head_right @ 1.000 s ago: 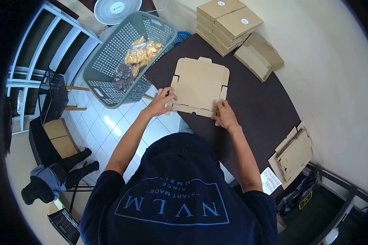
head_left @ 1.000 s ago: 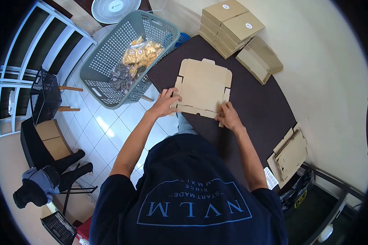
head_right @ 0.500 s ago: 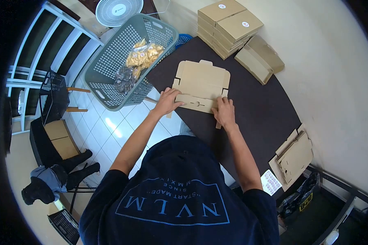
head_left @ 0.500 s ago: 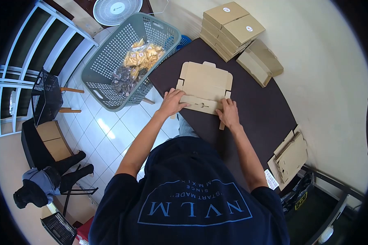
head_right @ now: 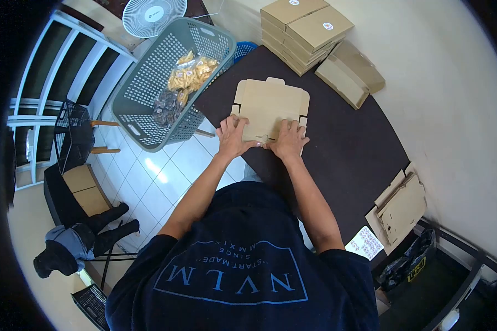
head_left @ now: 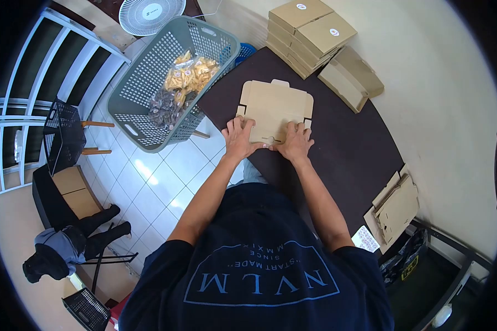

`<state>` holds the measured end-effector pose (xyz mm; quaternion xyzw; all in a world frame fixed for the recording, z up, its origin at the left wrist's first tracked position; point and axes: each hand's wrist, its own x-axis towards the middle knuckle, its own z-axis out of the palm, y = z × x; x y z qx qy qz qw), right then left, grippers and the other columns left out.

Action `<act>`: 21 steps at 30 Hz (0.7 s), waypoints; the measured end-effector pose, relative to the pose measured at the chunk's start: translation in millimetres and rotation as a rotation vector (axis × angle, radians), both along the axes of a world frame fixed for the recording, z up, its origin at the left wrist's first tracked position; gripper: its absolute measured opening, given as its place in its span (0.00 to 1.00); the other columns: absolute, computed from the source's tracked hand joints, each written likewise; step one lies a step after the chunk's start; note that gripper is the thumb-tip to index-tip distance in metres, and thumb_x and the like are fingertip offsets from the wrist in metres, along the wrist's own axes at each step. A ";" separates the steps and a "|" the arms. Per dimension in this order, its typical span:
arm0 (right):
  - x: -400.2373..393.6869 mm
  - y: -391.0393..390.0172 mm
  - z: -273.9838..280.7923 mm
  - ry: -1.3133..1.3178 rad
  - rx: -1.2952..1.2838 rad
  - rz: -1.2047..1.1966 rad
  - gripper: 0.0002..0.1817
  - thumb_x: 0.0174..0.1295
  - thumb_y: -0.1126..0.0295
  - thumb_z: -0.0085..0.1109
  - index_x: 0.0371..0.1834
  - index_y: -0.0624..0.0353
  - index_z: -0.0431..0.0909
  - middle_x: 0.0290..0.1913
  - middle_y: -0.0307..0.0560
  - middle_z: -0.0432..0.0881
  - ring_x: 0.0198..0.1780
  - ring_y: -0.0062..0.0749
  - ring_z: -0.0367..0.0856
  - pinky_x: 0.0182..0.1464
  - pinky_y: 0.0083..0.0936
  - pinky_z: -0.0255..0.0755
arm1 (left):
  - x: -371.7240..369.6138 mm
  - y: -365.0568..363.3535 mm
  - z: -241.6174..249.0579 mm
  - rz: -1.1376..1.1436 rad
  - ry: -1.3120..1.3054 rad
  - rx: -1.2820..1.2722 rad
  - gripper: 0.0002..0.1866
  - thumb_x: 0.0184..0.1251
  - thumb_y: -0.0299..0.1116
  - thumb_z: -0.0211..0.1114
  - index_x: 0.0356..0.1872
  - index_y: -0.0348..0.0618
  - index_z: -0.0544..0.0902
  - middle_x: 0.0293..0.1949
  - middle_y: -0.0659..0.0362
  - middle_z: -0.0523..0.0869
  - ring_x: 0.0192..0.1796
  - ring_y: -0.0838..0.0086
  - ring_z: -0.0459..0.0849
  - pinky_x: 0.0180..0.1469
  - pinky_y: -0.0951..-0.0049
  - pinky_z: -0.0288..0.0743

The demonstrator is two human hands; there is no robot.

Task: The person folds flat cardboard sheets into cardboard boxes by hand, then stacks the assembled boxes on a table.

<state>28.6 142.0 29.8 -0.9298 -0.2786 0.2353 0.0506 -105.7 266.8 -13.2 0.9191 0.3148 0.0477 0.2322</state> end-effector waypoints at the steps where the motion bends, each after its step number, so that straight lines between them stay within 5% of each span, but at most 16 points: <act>1: 1.6 1.5 1.8 0.016 -0.014 0.004 0.50 0.40 0.49 0.84 0.67 0.52 0.68 0.67 0.49 0.66 0.71 0.53 0.61 0.63 0.61 0.63 | -0.7 -0.3 -2.4 0.010 -0.026 0.010 0.43 0.38 0.54 0.85 0.59 0.56 0.76 0.62 0.52 0.68 0.64 0.53 0.63 0.59 0.51 0.57; 11: 23.1 -44.4 -20.3 0.001 0.104 0.000 0.50 0.37 0.51 0.86 0.64 0.56 0.68 0.63 0.50 0.67 0.64 0.54 0.65 0.62 0.54 0.68 | -10.8 5.5 -0.9 0.127 -0.007 -0.118 0.48 0.36 0.50 0.87 0.65 0.56 0.74 0.69 0.50 0.61 0.69 0.51 0.59 0.65 0.49 0.55; 21: 56.7 -74.8 -30.1 0.113 0.180 0.037 0.43 0.40 0.61 0.86 0.59 0.57 0.67 0.58 0.55 0.71 0.61 0.58 0.71 0.62 0.46 0.72 | -27.8 39.9 -7.5 -0.022 -0.025 -0.261 0.49 0.43 0.40 0.84 0.72 0.62 0.70 0.68 0.51 0.63 0.68 0.51 0.62 0.68 0.52 0.62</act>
